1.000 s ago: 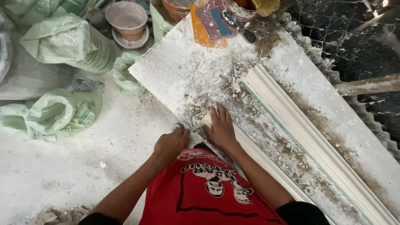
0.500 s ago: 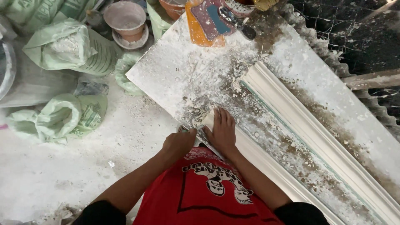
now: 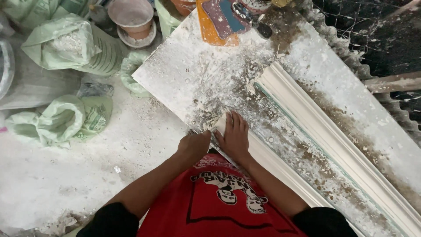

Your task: Shaping and cleaning excess material from decorative gypsum molding using a putty knife.

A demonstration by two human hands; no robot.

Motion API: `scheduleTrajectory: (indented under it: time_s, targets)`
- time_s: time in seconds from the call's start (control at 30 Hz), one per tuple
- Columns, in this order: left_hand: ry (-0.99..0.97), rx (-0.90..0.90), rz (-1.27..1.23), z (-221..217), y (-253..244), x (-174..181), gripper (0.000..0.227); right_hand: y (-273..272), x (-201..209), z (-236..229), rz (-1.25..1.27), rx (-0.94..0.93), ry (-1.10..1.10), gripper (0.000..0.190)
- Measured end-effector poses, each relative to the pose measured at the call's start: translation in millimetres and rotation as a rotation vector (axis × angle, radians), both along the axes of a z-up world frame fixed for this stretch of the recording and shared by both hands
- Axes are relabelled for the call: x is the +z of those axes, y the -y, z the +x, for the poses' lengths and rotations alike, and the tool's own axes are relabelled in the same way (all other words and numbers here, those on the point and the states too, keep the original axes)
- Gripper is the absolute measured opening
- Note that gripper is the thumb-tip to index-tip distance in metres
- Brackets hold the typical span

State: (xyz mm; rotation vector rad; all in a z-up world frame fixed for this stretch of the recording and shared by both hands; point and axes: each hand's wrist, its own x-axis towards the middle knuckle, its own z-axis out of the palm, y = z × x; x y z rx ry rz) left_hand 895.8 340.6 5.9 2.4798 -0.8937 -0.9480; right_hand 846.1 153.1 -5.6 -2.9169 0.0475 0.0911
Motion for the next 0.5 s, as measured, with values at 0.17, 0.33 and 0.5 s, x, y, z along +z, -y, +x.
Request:
scheduleTrajectory:
  time_s: [0.17,0.33,0.5]
  targets:
    - [0.117,-0.058,-0.009,2.6,-14.5,10.2,0.02,-0.4,5.7,-0.4,0.037,-0.053,-0.01,0.081]
    - [0.271,-0.083,-0.032,-10.7,-19.1,1.6,0.017,-2.0,7.9,-1.6,0.099,-0.059,0.06,0.08]
    - [0.268,-0.089,0.01,-10.1,-15.3,6.5,0.016,1.5,4.3,-2.0,0.086,-0.037,0.063,0.077]
